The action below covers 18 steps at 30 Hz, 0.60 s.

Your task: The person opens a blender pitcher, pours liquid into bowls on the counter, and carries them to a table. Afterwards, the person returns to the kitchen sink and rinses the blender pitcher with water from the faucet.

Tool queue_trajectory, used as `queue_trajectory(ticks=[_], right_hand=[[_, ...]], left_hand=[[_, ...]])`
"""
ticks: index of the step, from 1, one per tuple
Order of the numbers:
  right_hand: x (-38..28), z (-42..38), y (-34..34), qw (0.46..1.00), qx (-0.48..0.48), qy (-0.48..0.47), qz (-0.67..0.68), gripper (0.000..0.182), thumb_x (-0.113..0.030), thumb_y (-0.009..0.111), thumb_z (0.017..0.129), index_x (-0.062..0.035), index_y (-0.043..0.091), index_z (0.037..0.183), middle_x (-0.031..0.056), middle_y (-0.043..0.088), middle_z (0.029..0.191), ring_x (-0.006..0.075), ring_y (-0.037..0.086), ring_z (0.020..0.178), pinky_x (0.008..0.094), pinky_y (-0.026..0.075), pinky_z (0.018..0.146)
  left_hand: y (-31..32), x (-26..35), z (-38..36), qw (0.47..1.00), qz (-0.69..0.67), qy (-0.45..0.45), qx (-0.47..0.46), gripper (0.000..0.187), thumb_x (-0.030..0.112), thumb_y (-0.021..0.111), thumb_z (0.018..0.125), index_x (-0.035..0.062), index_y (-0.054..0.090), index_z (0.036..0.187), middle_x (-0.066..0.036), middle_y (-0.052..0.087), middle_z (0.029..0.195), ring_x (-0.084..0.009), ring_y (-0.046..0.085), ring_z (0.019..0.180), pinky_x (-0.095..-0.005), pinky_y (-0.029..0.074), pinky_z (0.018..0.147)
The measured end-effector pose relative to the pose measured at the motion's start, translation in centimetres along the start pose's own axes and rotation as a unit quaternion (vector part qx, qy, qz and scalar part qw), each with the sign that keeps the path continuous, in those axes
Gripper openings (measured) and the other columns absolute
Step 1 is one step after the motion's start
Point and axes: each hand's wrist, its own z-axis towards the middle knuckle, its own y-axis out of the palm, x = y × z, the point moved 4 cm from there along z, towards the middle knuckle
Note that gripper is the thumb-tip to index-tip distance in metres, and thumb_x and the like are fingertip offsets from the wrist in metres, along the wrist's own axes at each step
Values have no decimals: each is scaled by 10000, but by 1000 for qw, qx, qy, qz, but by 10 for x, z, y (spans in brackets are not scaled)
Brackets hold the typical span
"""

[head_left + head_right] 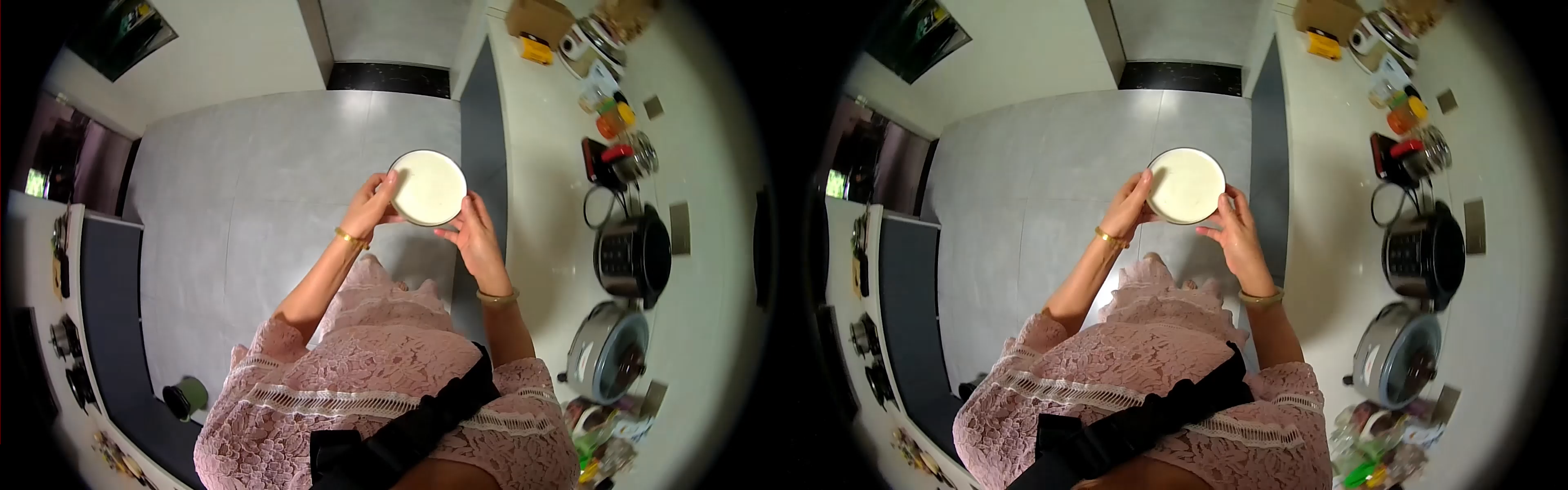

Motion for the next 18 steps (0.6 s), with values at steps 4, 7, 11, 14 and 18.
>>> queue_trajectory(ticks=[4,7,11,14,18], right_hand=[[-13,34,-8,1000,18,19,2,388,-318,374,895,-74,326,1193,75,430,1143,198,490,981,334,444,729],[-35,84,-17,1000,-5,3,-8,386,-315,359,900,-68,325,1194,75,428,1148,200,481,998,335,440,741],[-48,126,-34,999,27,26,12,381,-310,347,904,-72,316,1200,77,428,1148,199,473,1015,333,440,744],[-76,172,-44,998,54,23,-4,330,-306,288,916,-85,337,1156,77,488,1095,169,497,985,324,438,744],[-99,225,-56,997,67,23,6,344,-302,283,916,-73,326,1170,81,484,1101,176,505,977,316,446,734]], left_hand=[[11,13,40,999,-17,-30,-18,493,483,520,777,26,466,955,-70,539,738,-113,562,602,-233,506,538],[20,28,90,999,-22,-23,-21,468,460,529,781,27,464,947,-67,542,715,-104,557,586,-223,503,516],[35,38,146,998,6,-37,-45,448,444,530,787,26,457,933,-70,554,687,-101,555,569,-224,504,511],[55,58,196,999,-2,-25,-46,448,434,532,789,18,451,933,-84,567,695,-108,571,577,-221,504,511],[68,78,253,998,-5,-41,-49,450,424,531,795,13,443,955,-96,573,709,-119,586,591,-218,503,511]])
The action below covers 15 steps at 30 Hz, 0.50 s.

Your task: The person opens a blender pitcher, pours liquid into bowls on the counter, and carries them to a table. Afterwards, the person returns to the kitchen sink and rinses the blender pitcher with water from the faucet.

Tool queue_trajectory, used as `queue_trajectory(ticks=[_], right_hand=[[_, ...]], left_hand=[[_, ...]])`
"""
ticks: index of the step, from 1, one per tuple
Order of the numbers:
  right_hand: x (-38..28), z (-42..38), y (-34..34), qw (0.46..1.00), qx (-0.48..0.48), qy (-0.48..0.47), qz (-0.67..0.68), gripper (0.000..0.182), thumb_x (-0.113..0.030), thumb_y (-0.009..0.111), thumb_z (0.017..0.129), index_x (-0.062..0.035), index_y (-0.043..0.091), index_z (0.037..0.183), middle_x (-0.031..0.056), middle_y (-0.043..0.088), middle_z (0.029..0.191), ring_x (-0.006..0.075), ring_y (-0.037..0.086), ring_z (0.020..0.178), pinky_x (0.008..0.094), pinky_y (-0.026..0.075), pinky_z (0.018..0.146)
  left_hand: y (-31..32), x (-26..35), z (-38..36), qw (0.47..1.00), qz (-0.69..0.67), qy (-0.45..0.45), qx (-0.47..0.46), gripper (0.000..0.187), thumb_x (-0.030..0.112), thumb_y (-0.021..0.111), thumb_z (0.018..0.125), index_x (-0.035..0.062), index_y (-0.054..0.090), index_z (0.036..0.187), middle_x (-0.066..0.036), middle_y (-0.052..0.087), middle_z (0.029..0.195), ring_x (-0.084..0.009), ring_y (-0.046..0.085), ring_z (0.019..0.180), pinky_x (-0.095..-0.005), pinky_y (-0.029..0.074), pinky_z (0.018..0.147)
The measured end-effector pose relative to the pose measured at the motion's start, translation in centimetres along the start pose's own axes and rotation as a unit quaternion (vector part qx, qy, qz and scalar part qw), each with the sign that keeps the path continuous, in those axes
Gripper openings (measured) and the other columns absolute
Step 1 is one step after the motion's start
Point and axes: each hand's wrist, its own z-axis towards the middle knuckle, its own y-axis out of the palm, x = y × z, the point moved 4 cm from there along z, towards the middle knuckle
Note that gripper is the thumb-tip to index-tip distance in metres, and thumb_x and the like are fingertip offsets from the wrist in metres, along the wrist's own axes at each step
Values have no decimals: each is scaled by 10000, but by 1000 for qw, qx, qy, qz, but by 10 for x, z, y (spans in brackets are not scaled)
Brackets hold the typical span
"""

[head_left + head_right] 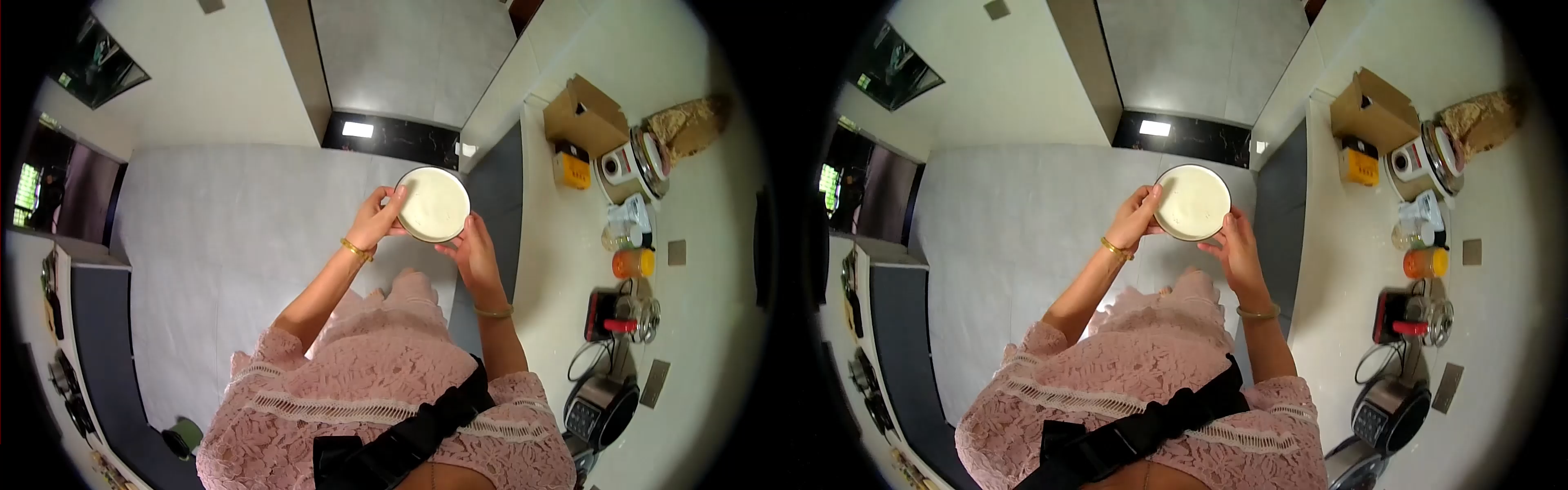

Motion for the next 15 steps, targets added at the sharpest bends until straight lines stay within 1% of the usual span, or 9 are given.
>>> queue_trajectory(ticks=[3,6,7,8,9,11,13,15], right_hand=[[-26,59,1,1000,-18,-11,-13,344,-289,286,916,-64,329,1173,83,478,1114,178,511,969,311,453,724],[-43,98,12,1000,-20,-5,2,338,-279,304,914,-63,336,1172,80,479,1103,172,515,957,304,454,720],[-52,113,16,999,-33,-10,-4,358,-281,335,905,-51,325,1180,87,474,1099,175,514,958,302,461,718],[-61,127,19,999,-47,-13,-12,383,-283,366,896,-39,314,1188,95,470,1094,178,513,959,299,468,717],[-75,152,19,998,-59,-22,-11,383,-283,366,896,-39,314,1188,95,470,1094,178,513,959,299,468,717],[-87,189,23,998,-50,4,-32,376,-269,372,891,-39,319,1184,95,472,1083,180,517,942,304,467,719],[-107,218,27,998,-58,4,-30,369,-265,375,888,-42,327,1178,96,473,1076,185,519,931,312,465,721],[-122,256,28,997,-71,22,-28,369,-274,376,888,-48,331,1175,96,475,1075,187,520,928,319,462,723]], left_hand=[[2,32,53,1000,5,12,6,450,415,530,798,9,438,969,-99,574,715,-122,586,590,-215,504,516],[-5,52,90,1000,0,12,6,443,419,517,804,15,440,970,-99,575,748,-127,593,627,-224,506,546],[-7,61,104,1000,0,18,11,440,421,514,806,20,441,970,-98,575,760,-128,594,642,-227,507,556],[-8,71,114,1000,0,12,17,421,435,507,806,49,449,965,-75,571,772,-122,588,644,-227,499,561],[-3,86,135,999,3,26,21,421,435,507,806,49,449,965,-75,571,772,-122,588,644,-227,499,561],[-7,103,164,998,2,9,61,415,456,502,801,77,455,963,-52,567,779,-111,577,621,-218,487,549],[-4,117,191,998,-5,23,51,438,493,490,792,89,458,959,-29,548,781,-98,565,621,-213,477,539],[-5,133,224,998,-9,26,61,443,494,487,793,83,457,956,-26,539,773,-95,558,623,-213,479,538]])
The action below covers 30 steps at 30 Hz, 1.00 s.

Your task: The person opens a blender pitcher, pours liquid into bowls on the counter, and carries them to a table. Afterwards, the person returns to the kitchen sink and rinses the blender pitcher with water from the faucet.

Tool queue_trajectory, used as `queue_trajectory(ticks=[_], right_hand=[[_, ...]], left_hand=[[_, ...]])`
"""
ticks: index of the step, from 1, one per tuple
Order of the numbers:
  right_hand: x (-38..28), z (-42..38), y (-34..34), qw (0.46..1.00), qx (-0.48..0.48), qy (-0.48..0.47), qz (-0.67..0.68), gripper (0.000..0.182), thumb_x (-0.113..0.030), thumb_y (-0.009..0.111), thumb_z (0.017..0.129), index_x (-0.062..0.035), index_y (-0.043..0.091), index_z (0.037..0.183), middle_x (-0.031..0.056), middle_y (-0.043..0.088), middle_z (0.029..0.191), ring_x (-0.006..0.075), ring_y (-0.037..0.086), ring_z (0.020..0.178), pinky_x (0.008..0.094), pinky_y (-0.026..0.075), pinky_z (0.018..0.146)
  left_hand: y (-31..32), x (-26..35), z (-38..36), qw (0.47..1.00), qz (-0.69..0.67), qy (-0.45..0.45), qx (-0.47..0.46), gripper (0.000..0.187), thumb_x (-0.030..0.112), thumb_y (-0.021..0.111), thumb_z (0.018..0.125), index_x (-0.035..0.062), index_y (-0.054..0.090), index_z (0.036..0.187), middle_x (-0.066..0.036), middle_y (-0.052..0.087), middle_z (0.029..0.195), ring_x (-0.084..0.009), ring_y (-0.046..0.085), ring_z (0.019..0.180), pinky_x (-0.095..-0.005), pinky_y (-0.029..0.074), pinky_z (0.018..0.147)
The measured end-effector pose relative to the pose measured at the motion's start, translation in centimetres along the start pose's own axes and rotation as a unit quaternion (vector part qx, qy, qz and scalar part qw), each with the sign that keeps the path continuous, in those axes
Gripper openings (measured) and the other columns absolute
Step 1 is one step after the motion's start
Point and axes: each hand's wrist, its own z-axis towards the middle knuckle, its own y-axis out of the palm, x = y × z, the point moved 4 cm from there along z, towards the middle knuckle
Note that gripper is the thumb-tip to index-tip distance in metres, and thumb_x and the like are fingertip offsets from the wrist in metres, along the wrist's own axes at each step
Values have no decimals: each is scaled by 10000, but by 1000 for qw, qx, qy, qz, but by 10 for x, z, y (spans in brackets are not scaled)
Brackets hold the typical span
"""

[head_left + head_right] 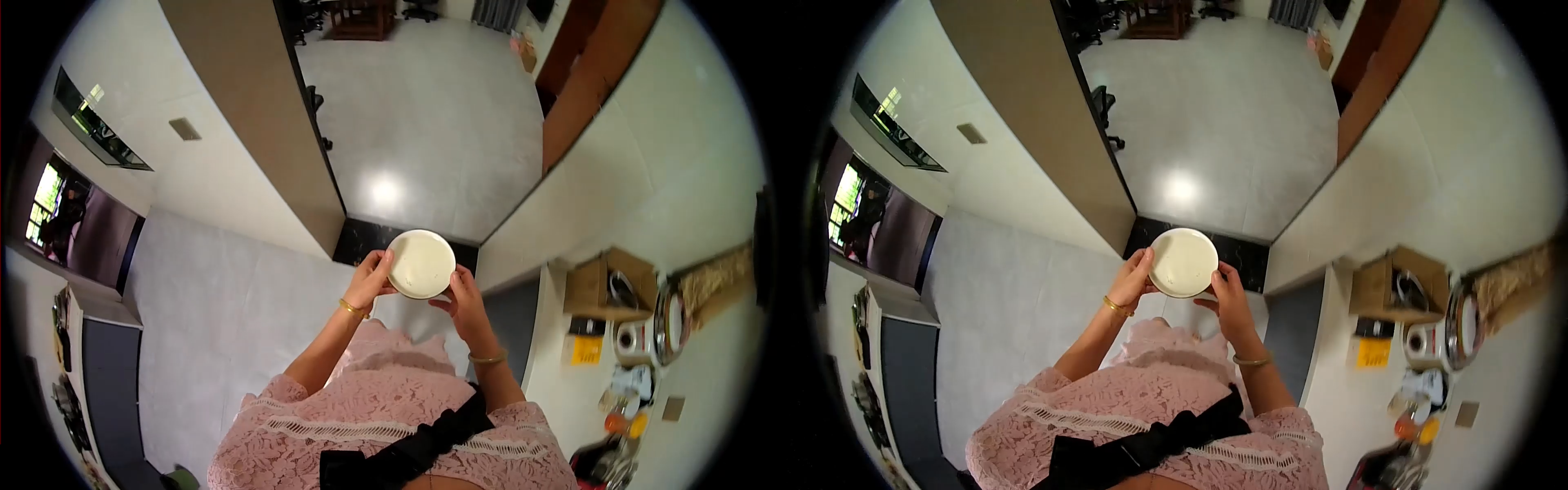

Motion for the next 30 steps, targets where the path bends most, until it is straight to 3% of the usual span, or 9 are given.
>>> queue_trajectory(ticks=[10,14,16,18,19,21,25,26,30], right_hand=[[-102,191,-12,998,-45,-28,-22,388,-283,360,897,-20,311,1177,97,482,1066,183,521,936,307,469,727],[-143,265,-28,998,-38,-33,-34,376,-341,321,901,-55,350,1143,82,469,1074,172,503,946,328,454,742],[-174,299,-27,997,-57,-42,-12,429,-338,377,888,-24,325,1175,88,465,1092,175,487,988,329,446,760],[-200,334,-29,998,-60,-28,-2,440,-353,380,884,-28,329,1177,81,468,1091,176,491,979,339,439,771],[-201,314,-15,997,-63,-45,-8,436,-355,383,883,-33,333,1173,81,475,1083,174,499,962,336,446,761],[-228,363,-25,998,-58,-33,-7,431,-356,395,879,-37,340,1163,84,493,1053,176,516,924,330,461,732],[-266,442,-20,997,-70,-29,-7,425,-353,403,877,-37,343,1156,89,512,1012,175,525,904,324,470,712],[-259,413,-5,997,-74,-33,-13,425,-353,403,877,-37,343,1156,89,512,1012,175,525,904,324,470,712],[-307,519,5,996,-82,-28,-24,406,-340,412,876,-51,346,1153,87,518,994,176,524,901,325,471,705]], left_hand=[[26,97,182,999,-25,21,11,474,471,508,790,45,431,984,-61,539,768,-108,553,607,-251,502,556],[44,137,260,998,24,50,20,472,463,522,785,38,441,971,-68,549,743,-116,559,604,-257,497,547],[54,162,298,998,-4,50,30,453,443,524,790,28,452,957,-80,554,737,-133,574,586,-265,508,548],[65,189,328,999,42,21,24,535,510,454,803,48,442,1073,-38,542,869,-101,563,661,-220,461,633],[58,199,307,999,19,40,12,511,481,481,798,22,439,1019,-74,552,825,-132,580,638,-253,491,606],[72,222,354,999,5,50,12,519,469,497,794,-12,428,976,-121,561,811,-180,605,637,-287,520,588],[71,267,424,999,10,39,20,527,475,491,796,-12,425,988,-127,560,827,-188,611,652,-285,519,596],[61,264,393,998,-3,57,19,519,465,485,803,-16,426,990,-129,559,832,-190,612,663,-286,521,598],[56,308,492,998,-1,49,27,517,453,398,849,-2,426,1094,-97,561,917,-145,594,782,-257,511,618]])
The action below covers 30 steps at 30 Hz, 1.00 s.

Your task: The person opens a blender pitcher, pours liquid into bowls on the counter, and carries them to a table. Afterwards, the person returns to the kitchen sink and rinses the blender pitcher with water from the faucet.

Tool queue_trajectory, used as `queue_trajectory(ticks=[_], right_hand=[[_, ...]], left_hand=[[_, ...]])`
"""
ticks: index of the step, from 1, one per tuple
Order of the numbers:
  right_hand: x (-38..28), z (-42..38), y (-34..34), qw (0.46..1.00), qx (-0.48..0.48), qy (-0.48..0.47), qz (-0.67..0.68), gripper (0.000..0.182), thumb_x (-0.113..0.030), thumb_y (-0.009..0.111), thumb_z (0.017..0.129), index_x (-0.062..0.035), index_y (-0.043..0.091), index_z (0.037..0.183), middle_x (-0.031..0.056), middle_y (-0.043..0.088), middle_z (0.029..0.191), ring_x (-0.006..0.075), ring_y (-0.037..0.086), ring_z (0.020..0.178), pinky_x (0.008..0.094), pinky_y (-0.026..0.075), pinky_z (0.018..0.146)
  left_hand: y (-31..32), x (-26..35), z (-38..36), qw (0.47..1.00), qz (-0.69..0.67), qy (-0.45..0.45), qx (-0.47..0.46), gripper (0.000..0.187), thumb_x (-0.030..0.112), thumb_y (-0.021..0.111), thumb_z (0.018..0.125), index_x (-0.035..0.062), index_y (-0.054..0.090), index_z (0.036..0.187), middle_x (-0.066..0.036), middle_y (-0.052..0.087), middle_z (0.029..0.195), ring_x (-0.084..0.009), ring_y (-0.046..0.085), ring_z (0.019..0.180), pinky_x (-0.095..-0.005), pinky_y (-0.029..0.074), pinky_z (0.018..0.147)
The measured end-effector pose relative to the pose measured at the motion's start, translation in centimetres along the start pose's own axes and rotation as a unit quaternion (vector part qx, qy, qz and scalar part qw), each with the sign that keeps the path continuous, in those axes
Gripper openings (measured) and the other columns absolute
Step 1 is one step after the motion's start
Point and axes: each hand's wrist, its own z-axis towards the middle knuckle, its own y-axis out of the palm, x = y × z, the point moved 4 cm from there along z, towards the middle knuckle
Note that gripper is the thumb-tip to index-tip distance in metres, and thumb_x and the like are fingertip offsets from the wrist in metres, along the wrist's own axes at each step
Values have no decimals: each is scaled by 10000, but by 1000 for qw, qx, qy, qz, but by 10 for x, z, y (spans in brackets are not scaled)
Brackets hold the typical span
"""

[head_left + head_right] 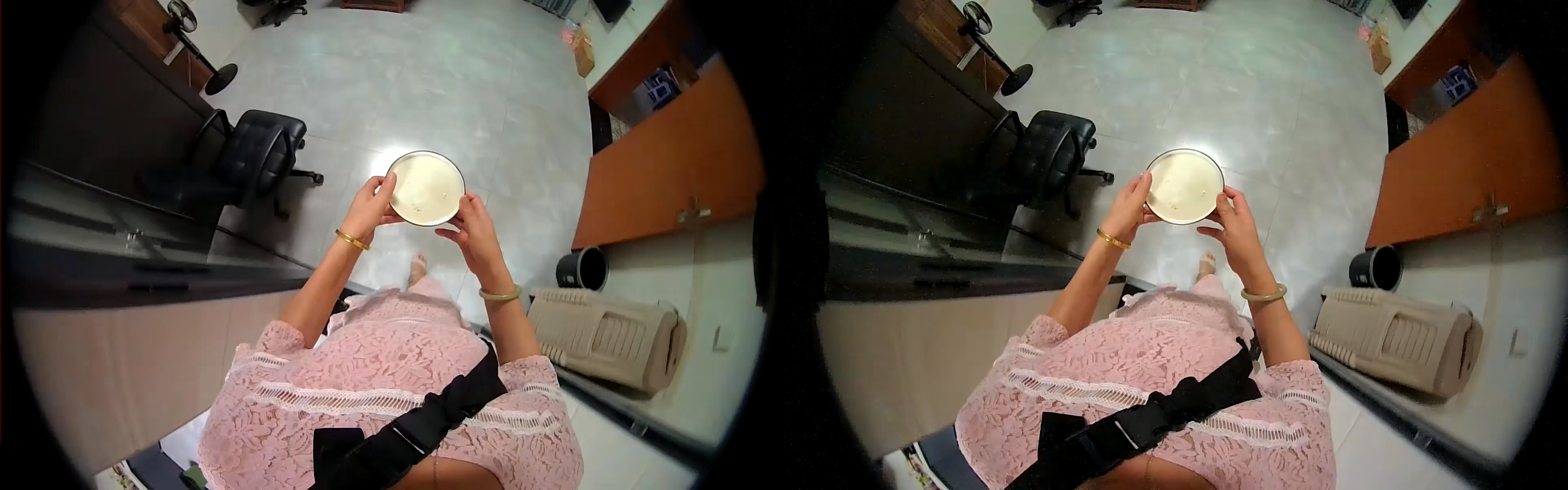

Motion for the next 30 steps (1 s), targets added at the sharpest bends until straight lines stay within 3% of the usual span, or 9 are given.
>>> queue_trajectory(ticks=[4,6,9,10,17,23,30], right_hand=[[-38,35,-13,1000,-13,6,-22,392,-336,418,875,-65,351,1151,82,514,1001,173,523,901,322,471,699],[-61,71,-29,1000,-16,5,-16,397,-338,418,875,-63,349,1152,82,513,1003,174,521,907,323,470,701],[-88,112,-71,1000,-21,-2,0,402,-341,415,876,-58,347,1154,82,510,1011,177,517,919,326,468,704],[-81,94,-63,1000,-10,5,7,404,-341,412,877,-56,346,1156,82,509,1017,180,515,925,328,467,706],[-165,225,-123,1000,3,-1,-6,334,-329,373,892,-68,378,1100,62,505,1022,154,511,912,329,448,734],[-256,348,-208,1000,21,-12,9,381,-301,389,889,-45,338,1166,96,502,1039,182,522,929,331,478,710],[-356,467,-186,1000,27,14,0,351,-286,382,893,-43,357,1145,96,500,1035,177,526,920,314,490,699]], left_hand=[[21,30,32,1000,-11,6,11,524,449,391,853,-5,419,1113,-102,560,933,-155,597,782,-267,515,634],[39,45,72,998,-43,19,29,488,422,457,832,-40,441,988,-135,561,837,-205,613,703,-298,531,623],[76,57,123,999,-28,17,32,499,431,470,823,-40,446,987,-132,561,834,-204,613,707,-298,529,624],[69,53,107,999,-26,4,27,499,431,470,823,-40,446,987,-132,561,834,-204,613,707,-298,529,624],[128,114,256,1000,3,-5,6,466,442,512,798,-5,454,914,-117,558,795,-179,605,692,-302,520,630],[209,170,410,1000,9,-1,3,378,381,523,810,17,463,892,-45,516,716,-133,570,609,-286,514,560],[214,277,513,999,-14,-32,13,382,389,497,823,18,459,906,-65,523,759,-151,588,654,-297,526,590]])
